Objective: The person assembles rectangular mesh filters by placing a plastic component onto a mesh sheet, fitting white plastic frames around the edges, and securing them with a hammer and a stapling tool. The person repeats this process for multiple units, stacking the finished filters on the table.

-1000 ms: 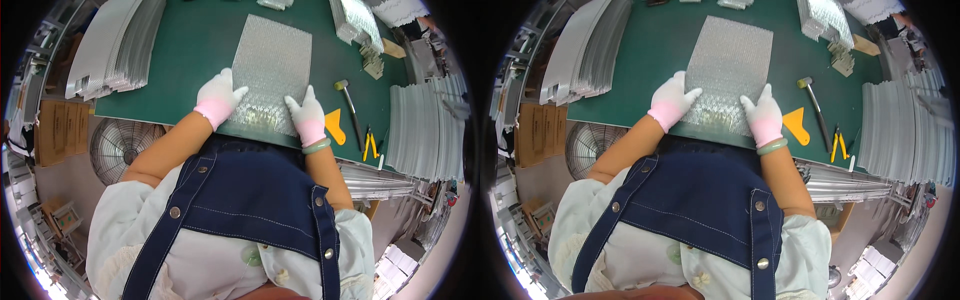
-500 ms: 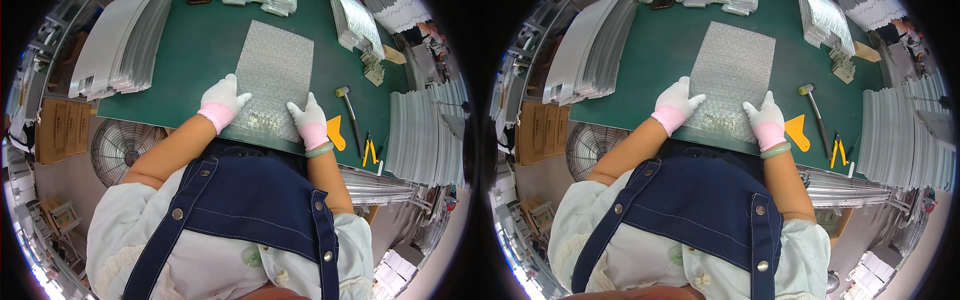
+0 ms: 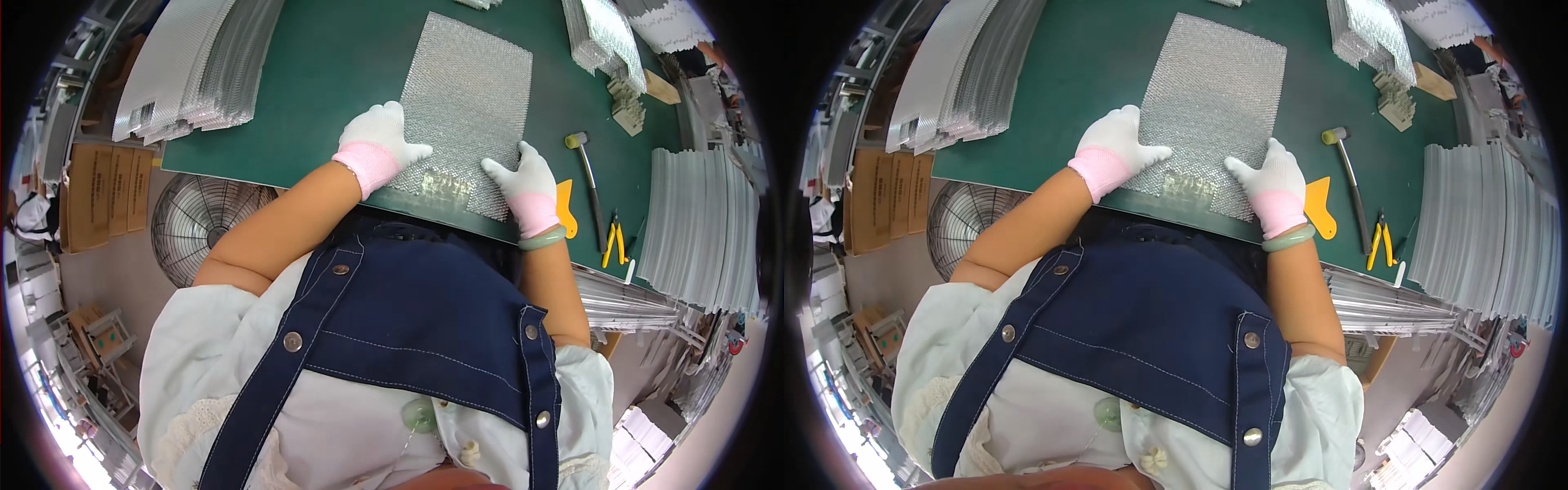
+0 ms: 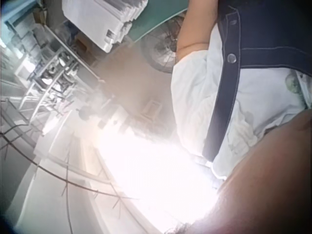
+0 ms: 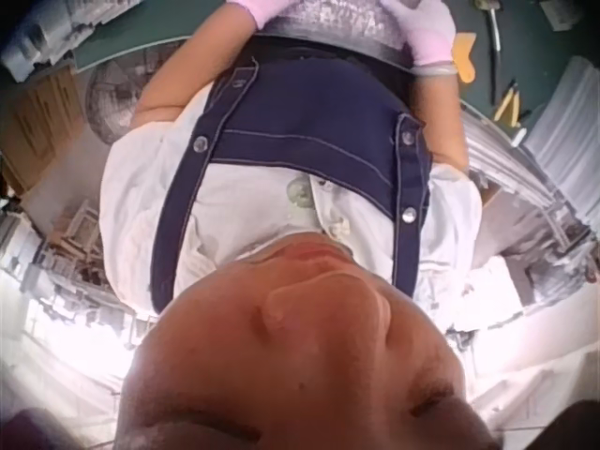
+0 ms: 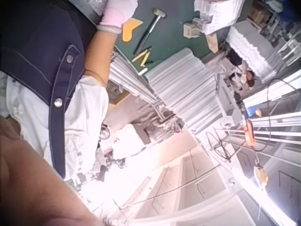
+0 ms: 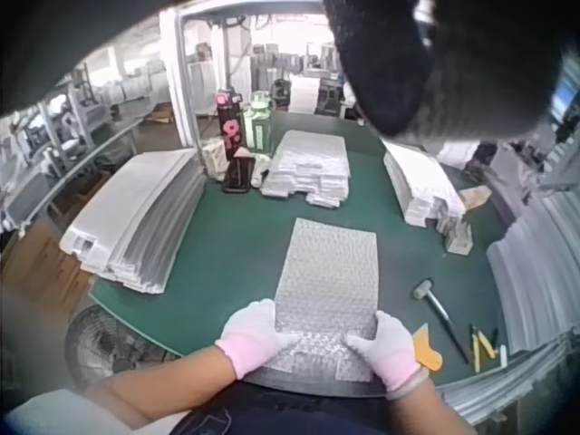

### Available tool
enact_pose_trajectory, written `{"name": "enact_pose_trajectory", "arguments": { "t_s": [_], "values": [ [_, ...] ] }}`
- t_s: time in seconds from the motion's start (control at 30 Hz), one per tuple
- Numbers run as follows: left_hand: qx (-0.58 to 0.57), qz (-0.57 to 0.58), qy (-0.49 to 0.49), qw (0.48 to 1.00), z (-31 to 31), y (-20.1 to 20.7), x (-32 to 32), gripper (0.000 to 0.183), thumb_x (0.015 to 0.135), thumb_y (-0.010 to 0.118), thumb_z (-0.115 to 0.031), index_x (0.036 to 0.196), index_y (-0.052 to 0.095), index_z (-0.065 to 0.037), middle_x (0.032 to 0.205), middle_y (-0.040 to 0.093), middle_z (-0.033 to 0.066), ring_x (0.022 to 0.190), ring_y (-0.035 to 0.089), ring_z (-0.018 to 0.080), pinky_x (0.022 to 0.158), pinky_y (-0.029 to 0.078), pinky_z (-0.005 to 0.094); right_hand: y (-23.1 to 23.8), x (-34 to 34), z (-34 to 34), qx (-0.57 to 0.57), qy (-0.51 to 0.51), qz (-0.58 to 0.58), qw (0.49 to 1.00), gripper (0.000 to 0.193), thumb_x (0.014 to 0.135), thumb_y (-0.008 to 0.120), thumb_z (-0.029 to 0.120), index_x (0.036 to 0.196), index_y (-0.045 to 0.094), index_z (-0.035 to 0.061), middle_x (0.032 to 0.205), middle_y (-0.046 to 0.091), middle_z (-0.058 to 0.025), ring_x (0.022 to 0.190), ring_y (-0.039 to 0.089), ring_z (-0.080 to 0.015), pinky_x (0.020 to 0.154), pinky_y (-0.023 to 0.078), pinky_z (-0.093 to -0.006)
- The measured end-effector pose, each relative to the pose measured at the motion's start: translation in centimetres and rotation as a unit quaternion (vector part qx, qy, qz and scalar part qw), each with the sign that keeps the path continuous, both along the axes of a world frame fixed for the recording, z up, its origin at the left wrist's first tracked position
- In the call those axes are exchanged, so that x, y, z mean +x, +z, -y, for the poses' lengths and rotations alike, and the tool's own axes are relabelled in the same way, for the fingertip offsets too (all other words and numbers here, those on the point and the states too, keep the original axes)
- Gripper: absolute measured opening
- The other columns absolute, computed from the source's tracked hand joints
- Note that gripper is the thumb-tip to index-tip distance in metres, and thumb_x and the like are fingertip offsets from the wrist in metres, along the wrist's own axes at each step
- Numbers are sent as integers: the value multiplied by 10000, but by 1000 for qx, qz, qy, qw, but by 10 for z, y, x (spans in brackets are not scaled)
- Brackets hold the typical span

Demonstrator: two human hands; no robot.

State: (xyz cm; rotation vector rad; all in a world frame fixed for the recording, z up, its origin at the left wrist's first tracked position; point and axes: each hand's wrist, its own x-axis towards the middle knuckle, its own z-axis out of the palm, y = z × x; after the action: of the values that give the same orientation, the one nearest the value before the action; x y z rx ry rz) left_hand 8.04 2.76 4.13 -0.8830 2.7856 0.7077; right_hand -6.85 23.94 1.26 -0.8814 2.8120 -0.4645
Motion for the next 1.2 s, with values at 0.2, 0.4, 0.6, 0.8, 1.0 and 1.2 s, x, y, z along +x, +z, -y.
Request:
{"name": "enact_pose_trajectory", "arguments": {
  "t_s": [0.2,0.4,0.6,0.8,1.0,1.2],
  "values": [
    [-17,58,-12,998,-5,9,-5,709,737,823,-523,1105,569,27,1121,644,224,1028,668,366,904,553,428,21,10,7,61,14,-5,998,783,721,850,499,1213,537,-23,1113,631,-246,1045,654,-390,890,549,-432],
    [-85,34,33,995,-27,18,4,574,768,811,-485,1025,569,-33,1028,642,169,969,684,332,827,571,437,18,50,-3,22,9,-144,989,595,806,793,454,1117,501,39,971,595,-179,838,666,-360,708,561,-454],
    [-100,-64,-137,983,-40,-21,23,210,897,670,-247,959,577,-70,930,614,127,847,660,337,712,543,458,10,74,-32,-64,247,-120,959,372,781,747,250,1039,614,16,896,600,-118,772,614,-335,679,502,-440],
    [-72,-171,-302,935,-41,-10,56,191,861,645,-180,964,617,-22,867,556,135,780,603,339,703,496,450,27,57,-19,69,267,16,961,446,825,707,429,970,647,12,895,630,-167,863,642,-341,781,506,-449],
    [-64,-148,-348,924,-31,1,39,221,806,688,-186,928,634,-10,849,557,135,751,608,331,647,500,454,40,-172,-26,-244,68,-219,942,159,839,658,217,927,745,118,974,715,-112,920,677,-328,845,548,-415],
    [-45,-185,-327,926,-29,-9,38,203,778,715,-172,915,675,-27,860,594,130,742,627,317,626,505,434,1,-304,-124,101,-48,-374,921,528,808,708,175,1325,601,157,1358,560,-145,1237,547,-337,986,488,-459]
  ]
}}
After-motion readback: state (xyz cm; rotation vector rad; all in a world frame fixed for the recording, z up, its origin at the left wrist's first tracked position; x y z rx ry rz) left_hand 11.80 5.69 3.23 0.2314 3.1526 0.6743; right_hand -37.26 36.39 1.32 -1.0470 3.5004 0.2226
